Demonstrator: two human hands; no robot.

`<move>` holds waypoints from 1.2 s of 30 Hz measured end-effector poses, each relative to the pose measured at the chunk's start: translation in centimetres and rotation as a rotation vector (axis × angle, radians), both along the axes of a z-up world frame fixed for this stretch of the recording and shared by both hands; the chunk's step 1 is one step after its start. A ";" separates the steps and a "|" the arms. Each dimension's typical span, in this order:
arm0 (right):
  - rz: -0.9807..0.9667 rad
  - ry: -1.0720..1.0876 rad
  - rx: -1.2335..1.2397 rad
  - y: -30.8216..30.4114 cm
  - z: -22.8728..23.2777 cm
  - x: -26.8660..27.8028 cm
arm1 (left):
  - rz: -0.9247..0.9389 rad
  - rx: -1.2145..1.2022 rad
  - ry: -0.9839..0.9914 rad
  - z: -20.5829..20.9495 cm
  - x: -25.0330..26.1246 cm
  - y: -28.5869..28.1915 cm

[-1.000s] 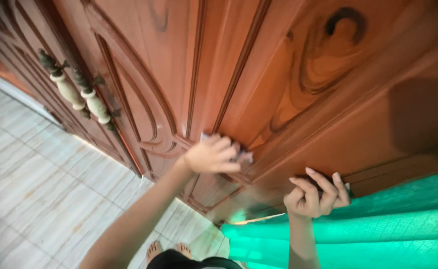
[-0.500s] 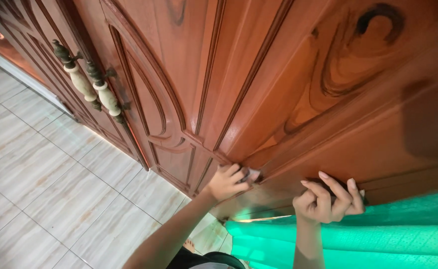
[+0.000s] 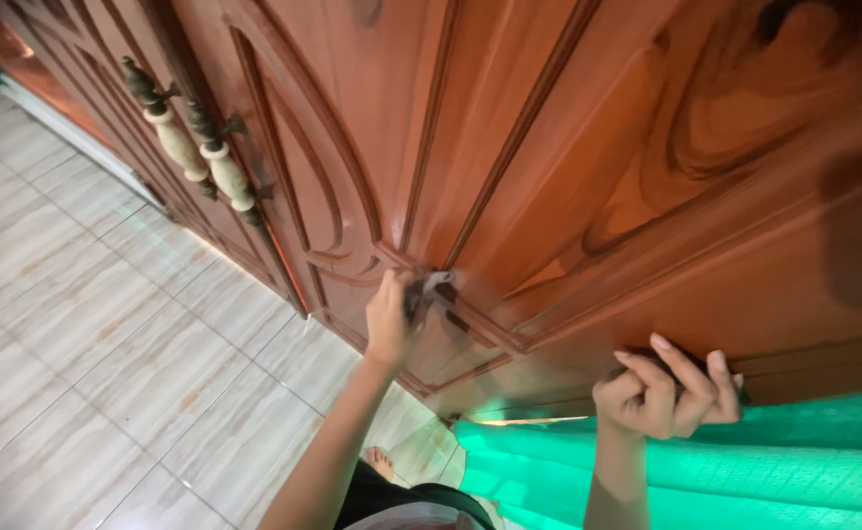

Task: Cleaning and wiping a wooden door and its glass panels using a cloth.

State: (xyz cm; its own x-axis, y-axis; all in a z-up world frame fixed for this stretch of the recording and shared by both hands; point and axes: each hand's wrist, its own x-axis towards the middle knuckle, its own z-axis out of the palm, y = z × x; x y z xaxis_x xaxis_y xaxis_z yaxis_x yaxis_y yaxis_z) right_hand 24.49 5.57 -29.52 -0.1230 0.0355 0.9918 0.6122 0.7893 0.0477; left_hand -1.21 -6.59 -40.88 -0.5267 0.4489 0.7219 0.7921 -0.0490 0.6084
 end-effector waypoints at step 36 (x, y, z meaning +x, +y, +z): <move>0.911 0.071 -1.192 -15.0 -1.0 -46.1 | -0.226 0.374 -0.584 5.5 -33.0 -9.9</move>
State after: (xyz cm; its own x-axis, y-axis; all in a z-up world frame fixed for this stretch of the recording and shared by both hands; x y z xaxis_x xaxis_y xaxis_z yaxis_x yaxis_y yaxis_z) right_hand -21.60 -9.46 -30.52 -0.5011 0.7443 0.4415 -0.1233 0.4436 -0.8877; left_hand -34.20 -16.45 -35.34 -0.7964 0.3705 0.4780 0.2899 -0.4597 0.8394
